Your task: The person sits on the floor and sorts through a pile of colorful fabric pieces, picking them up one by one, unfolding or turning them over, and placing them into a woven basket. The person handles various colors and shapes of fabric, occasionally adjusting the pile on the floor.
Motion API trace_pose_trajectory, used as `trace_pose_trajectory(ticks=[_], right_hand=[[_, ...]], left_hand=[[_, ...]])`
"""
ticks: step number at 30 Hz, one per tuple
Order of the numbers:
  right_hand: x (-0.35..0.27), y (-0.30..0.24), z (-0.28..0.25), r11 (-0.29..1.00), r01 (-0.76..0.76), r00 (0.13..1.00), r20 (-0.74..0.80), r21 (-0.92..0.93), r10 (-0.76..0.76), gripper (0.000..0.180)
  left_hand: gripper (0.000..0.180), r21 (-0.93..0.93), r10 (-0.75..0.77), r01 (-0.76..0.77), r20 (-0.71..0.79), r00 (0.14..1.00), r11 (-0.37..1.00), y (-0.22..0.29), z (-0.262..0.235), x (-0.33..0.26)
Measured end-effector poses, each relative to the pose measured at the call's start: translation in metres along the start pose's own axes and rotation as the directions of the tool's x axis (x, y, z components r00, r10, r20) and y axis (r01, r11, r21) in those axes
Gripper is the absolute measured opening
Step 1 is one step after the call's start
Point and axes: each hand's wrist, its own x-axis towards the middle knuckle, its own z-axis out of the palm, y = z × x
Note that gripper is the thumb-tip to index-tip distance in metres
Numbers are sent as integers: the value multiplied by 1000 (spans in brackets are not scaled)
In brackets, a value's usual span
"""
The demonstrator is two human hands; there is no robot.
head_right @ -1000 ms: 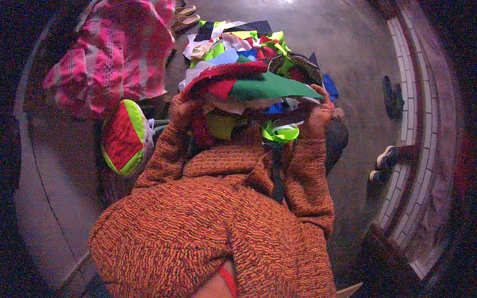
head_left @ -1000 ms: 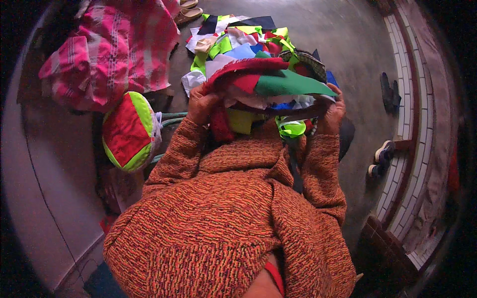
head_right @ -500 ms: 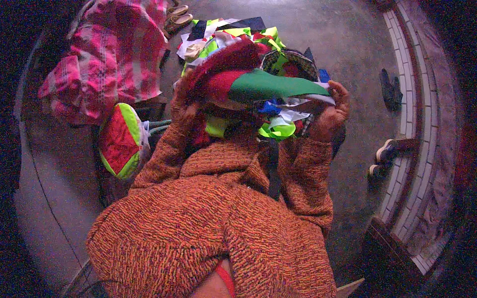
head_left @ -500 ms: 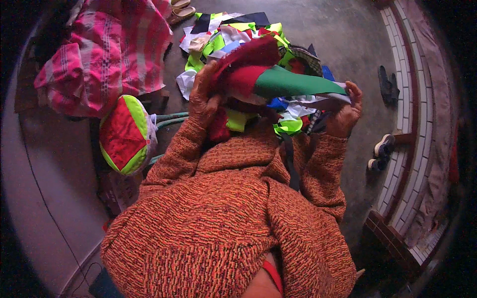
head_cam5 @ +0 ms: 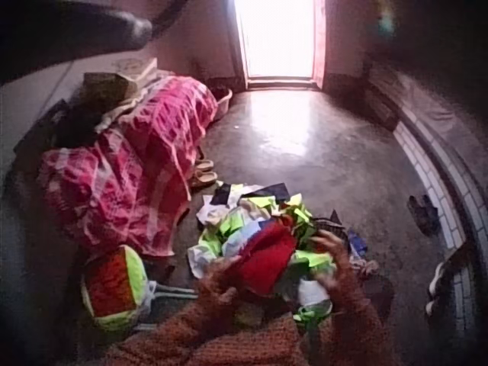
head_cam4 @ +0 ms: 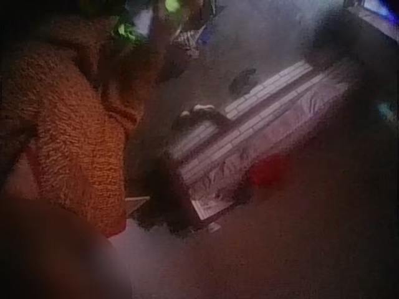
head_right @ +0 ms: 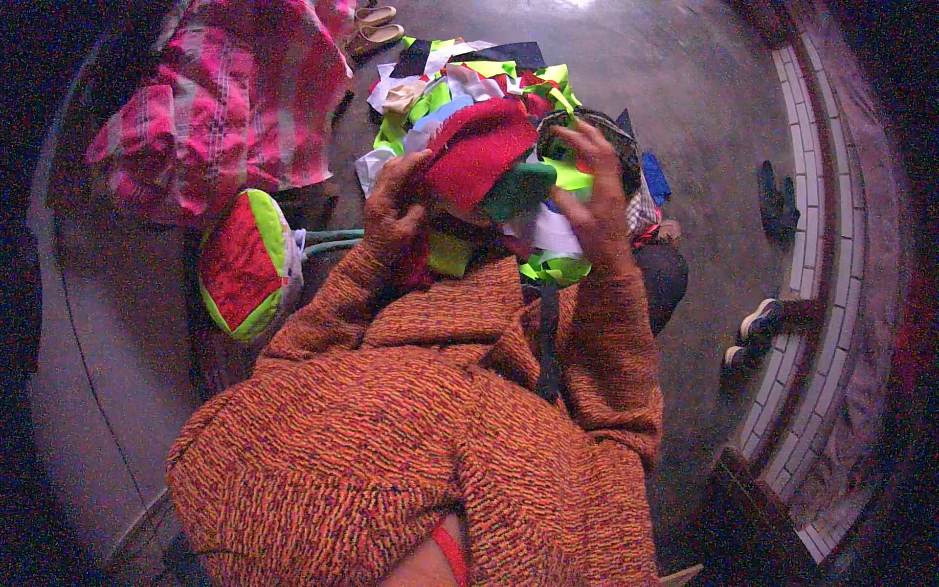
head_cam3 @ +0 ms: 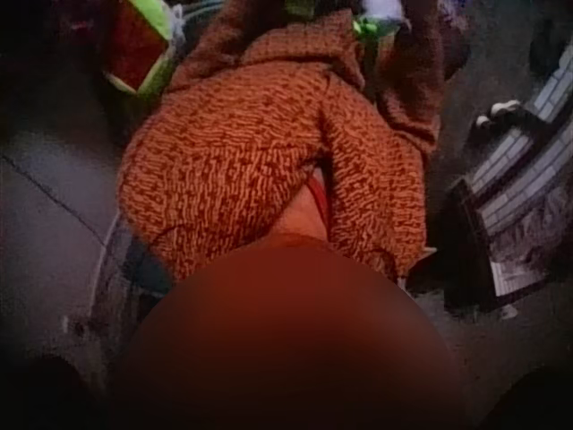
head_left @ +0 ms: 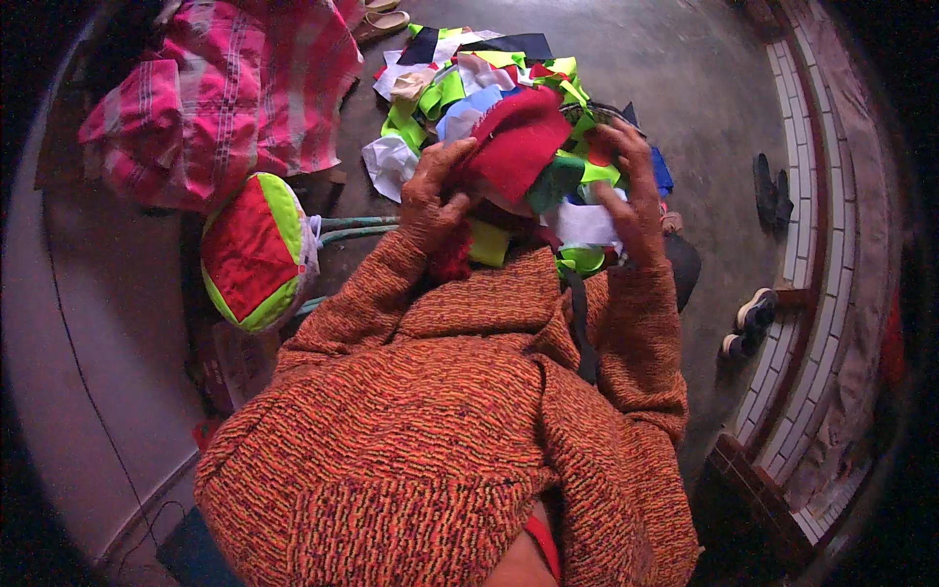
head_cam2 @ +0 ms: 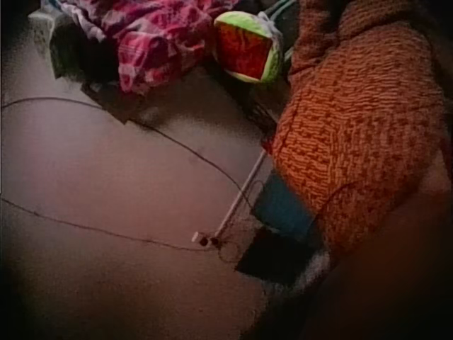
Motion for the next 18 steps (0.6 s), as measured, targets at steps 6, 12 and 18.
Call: trace_pose_trajectory(ticks=[6,12,18], right_hand=[[10,-8,60,946,274,948,216,-172,-235,46],[3,-10,56,985,109,994,14,131,-112,16],[-2,8,32,667,-9,918,-258,745,301,27]], left_hand=[[61,-182,-76,77,17,997,980,1,2,2],[62,-131,-71,77,55,996,988,1,-2,4],[63,-49,-57,61,77,995,997,7,-5,4]])
